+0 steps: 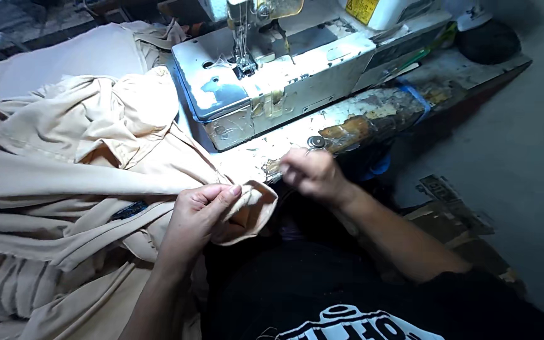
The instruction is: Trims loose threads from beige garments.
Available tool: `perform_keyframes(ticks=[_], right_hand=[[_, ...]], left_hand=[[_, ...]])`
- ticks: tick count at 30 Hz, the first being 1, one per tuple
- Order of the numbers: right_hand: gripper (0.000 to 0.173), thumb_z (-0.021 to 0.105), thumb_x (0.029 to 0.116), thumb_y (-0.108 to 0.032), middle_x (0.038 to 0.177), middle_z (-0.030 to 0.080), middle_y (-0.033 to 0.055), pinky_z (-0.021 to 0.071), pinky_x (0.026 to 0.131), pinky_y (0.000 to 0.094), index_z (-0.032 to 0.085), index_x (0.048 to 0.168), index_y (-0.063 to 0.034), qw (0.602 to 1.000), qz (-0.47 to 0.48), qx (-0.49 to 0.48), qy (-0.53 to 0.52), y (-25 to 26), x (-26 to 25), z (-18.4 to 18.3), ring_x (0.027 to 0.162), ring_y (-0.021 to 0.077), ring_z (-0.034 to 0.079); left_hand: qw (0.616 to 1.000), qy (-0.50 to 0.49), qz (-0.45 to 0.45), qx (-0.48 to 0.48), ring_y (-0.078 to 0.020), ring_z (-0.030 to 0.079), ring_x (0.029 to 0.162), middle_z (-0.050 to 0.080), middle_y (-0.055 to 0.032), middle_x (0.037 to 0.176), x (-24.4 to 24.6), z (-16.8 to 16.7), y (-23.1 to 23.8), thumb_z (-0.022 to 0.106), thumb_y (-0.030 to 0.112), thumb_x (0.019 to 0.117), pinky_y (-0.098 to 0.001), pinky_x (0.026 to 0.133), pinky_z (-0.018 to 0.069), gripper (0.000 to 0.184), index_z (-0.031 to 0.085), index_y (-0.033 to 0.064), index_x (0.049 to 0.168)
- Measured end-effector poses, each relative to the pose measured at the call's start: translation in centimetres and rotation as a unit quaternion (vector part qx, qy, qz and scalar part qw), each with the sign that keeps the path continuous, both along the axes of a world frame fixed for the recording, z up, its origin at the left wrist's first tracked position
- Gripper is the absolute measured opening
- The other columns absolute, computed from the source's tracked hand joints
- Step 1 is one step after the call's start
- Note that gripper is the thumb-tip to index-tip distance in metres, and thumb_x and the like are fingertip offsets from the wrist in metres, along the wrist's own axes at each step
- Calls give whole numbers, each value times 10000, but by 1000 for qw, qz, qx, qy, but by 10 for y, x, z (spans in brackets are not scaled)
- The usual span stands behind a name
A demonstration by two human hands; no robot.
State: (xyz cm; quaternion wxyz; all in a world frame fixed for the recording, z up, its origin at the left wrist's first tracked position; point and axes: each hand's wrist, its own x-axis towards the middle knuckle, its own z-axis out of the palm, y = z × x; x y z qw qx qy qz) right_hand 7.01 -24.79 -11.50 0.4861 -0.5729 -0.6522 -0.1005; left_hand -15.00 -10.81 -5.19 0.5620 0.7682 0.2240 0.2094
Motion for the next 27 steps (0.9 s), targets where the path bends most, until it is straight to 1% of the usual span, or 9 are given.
perform_keyframes(ticks=[1,2,4,6,8,9,12,16,27], right_hand=[[143,587,920,-69,747,660,105,525,582,301,698,884,15,996,-87,-14,-2,-8,17,-4,640,161,631],[137,591,933,-58,750,647,98,507,595,260,692,881,19,988,-154,-23,14,-16,30,-1,644,129,604],[134,582,940,-80,735,600,38,420,574,152,674,888,3,976,-203,-25,72,-28,30,10,623,18,511],[154,575,968,-117,827,641,27,484,614,159,670,988,3,978,-139,-53,148,-33,5,21,683,2,568],[214,563,1009,-167,935,660,11,517,632,173,645,1142,-20,967,-15,-107,231,-31,-23,32,712,-4,586],[233,538,1035,-165,953,669,15,513,627,173,654,1170,-14,953,48,-127,272,-29,-36,34,704,-4,583],[266,477,1080,-141,811,642,6,484,513,134,665,1159,30,900,168,-162,368,-19,-64,36,578,-27,550],[267,468,1083,-158,737,587,-31,423,487,111,647,1179,15,876,178,-196,403,-8,-77,37,531,-50,490],[262,472,1078,-161,741,586,-31,420,507,106,655,1155,10,879,159,-202,401,-6,-81,37,547,-55,490]], left_hand=[[1000,-5,5,1,0,589,566,663,54,656,-2,1,4,630,164,986,-163,540,501,210,776,130,839],[1000,-17,6,-2,4,598,575,668,56,660,-3,3,9,630,160,980,-162,554,512,206,775,133,836],[999,-36,-5,-28,10,617,601,682,63,678,-4,3,14,632,149,971,-157,584,527,195,778,140,842],[997,-46,-30,-54,8,634,635,697,60,708,-2,3,15,631,138,967,-155,618,540,182,780,139,861],[995,-59,-45,-59,6,652,682,710,62,748,1,2,16,647,171,966,-157,659,551,158,786,148,895],[995,-65,-45,-57,7,660,701,716,67,764,1,1,15,653,177,962,-160,674,557,145,786,154,911],[996,-70,-32,-34,-3,683,741,736,68,810,-3,2,14,673,179,943,-174,703,573,118,789,160,943],[997,-66,-32,13,1,668,755,734,73,853,-4,3,13,693,196,930,-160,696,555,110,792,152,948],[997,-68,-21,17,-4,665,746,727,68,839,-5,6,9,692,160,915,-160,696,555,110,797,133,931]])
